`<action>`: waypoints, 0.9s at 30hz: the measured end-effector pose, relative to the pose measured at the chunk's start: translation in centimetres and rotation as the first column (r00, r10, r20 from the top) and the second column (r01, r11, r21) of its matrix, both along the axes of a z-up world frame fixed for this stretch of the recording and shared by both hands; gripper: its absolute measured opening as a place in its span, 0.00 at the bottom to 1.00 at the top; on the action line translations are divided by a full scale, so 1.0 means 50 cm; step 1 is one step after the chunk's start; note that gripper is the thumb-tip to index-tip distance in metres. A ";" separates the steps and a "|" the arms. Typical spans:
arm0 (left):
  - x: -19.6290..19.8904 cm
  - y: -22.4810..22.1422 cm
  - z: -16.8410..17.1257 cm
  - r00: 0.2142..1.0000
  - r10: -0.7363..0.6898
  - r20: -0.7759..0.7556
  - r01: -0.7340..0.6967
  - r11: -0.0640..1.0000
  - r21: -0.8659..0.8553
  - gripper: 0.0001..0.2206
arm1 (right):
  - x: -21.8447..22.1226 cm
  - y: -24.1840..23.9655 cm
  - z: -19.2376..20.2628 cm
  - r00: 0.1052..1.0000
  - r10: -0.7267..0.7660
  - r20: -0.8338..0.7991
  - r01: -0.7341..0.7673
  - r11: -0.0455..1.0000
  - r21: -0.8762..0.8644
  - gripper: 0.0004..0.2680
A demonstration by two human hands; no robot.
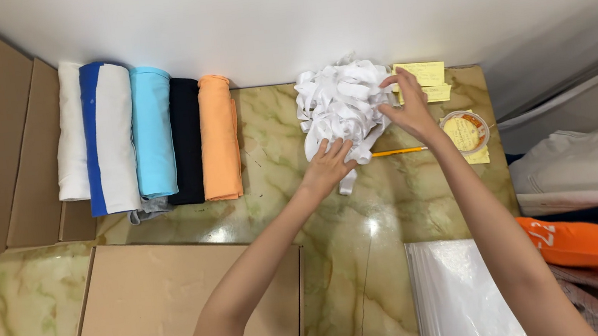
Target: The person places a folded orange cloth into a clear plastic bag and seals it. They then untie a white ribbon from a cardboard box, remove the ribbon, and open the box to reveal two plastic-wrapped items. The person removes the items, closes the box, and stacks it on a pile of other boxes. Finally, they place a pink cloth into a plastic bag.
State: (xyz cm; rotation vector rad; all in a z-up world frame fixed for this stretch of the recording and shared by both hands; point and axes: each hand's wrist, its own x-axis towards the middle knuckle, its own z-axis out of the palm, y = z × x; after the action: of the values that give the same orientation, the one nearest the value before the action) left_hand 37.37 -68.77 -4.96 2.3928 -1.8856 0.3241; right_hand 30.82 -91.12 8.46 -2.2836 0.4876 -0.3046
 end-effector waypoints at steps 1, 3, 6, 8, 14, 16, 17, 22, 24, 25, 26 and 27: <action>-0.001 -0.002 0.007 1.000 -0.003 0.001 0.003 1.000 -0.002 0.21 | -0.020 0.001 0.005 1.000 -0.003 0.001 0.003 1.000 -0.002 0.15; 0.001 -0.011 0.022 0.996 -0.068 0.057 0.074 0.992 -0.107 0.08 | -0.056 0.000 0.014 0.995 -0.086 0.047 0.086 0.996 0.009 0.15; 0.028 -0.044 -0.022 0.990 -0.119 0.080 0.128 0.985 -0.115 0.06 | -0.104 -0.043 -0.097 0.993 -0.114 -0.021 0.113 0.993 -0.046 0.13; 0.052 -0.060 -0.051 0.987 -0.131 0.092 0.144 0.979 -0.143 0.05 | -0.137 -0.050 -0.158 0.985 -0.089 -0.145 0.066 0.986 -0.153 0.14; 0.089 -0.100 0.016 0.964 0.171 -0.204 -0.181 0.983 -0.033 0.06 | -0.198 -0.031 -0.215 0.929 -0.052 -0.366 -0.085 0.934 -0.348 0.13; 0.103 -0.126 0.033 0.905 0.263 -0.334 -0.284 0.959 -0.015 0.06 | -0.204 -0.042 -0.235 0.939 -0.061 -0.338 -0.079 0.919 -0.385 0.11; 0.105 -0.139 0.037 0.854 0.313 -0.415 -0.344 0.939 0.001 0.06 | -0.207 -0.045 -0.239 0.943 -0.053 -0.330 -0.098 0.900 -0.425 0.08; 0.124 -0.196 0.017 0.692 0.418 -0.589 -0.499 0.866 0.028 0.06 | -0.231 -0.060 -0.226 0.934 -0.021 -0.358 -0.180 0.837 -0.517 0.06; 0.121 -0.199 0.037 0.594 0.397 -0.699 -0.549 0.836 0.008 0.08 | -0.237 -0.056 -0.189 0.940 0.038 -0.338 -0.201 0.863 -0.464 0.05; 0.122 -0.202 0.030 0.593 0.398 -0.700 -0.551 0.835 0.008 0.08 | -0.231 -0.060 -0.183 0.940 0.039 -0.339 -0.203 0.862 -0.464 0.05; 0.123 -0.205 0.023 0.561 0.345 -0.752 -0.535 0.845 -0.011 0.11 | -0.224 -0.065 -0.176 0.944 0.044 -0.327 -0.204 0.857 -0.474 0.05; 0.123 -0.209 0.017 0.527 0.290 -0.799 -0.519 0.854 -0.032 0.14 | -0.219 -0.069 -0.169 0.948 0.048 -0.314 -0.203 0.852 -0.483 0.04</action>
State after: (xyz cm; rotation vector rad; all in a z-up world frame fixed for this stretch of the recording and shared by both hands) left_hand 43.54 -79.21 -4.10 2.1939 -0.8118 -0.3832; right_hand 19.89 -94.56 0.02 -2.8932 0.4346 -0.0215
